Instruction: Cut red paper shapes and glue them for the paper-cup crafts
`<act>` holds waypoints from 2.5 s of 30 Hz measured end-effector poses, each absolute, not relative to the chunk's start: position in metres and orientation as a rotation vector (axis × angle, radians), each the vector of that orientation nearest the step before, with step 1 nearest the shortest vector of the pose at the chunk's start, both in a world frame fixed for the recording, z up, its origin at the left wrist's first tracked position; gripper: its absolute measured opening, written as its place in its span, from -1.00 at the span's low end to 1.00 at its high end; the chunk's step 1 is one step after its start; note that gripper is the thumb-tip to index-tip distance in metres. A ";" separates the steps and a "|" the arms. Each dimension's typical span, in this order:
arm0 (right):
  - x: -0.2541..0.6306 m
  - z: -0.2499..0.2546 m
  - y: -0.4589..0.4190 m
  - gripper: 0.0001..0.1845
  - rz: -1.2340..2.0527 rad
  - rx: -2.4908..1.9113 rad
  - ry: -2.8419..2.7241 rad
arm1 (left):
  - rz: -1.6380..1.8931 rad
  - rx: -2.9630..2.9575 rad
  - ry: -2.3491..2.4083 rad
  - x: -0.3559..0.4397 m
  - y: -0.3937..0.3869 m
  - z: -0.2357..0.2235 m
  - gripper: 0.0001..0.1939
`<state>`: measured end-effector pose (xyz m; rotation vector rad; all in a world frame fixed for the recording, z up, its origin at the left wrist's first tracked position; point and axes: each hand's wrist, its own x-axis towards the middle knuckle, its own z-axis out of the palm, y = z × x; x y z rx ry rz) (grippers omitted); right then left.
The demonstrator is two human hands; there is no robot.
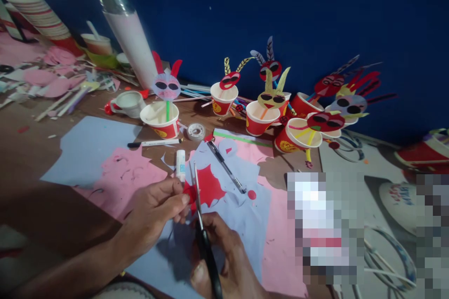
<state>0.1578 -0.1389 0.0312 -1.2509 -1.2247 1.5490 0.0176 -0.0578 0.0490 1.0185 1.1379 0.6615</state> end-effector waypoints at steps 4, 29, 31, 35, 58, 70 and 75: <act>0.160 0.030 -0.138 -0.49 1.551 -1.231 -1.270 | 0.642 1.008 1.130 0.017 -0.058 0.047 -0.84; 0.159 0.023 -0.144 -0.45 1.586 -1.260 -1.167 | 0.618 0.978 1.125 0.014 -0.057 0.049 -0.83; 0.159 0.022 -0.144 -0.44 1.608 -1.259 -1.126 | 0.615 0.984 1.132 0.014 -0.057 0.049 -0.83; 0.158 0.021 -0.143 -0.43 1.655 -1.238 -1.091 | 0.609 1.006 1.145 0.014 -0.057 0.050 -0.83; 0.160 0.018 -0.146 -0.46 1.673 -1.251 -1.010 | 0.614 1.012 1.185 0.011 -0.053 0.051 -0.83; 0.159 0.026 -0.142 -0.49 1.731 -1.250 -1.004 | 0.526 1.120 1.105 0.000 -0.047 0.048 -0.85; 0.158 0.025 -0.143 -0.47 1.728 -1.267 -0.955 | 0.500 1.144 1.097 -0.002 -0.045 0.046 -0.86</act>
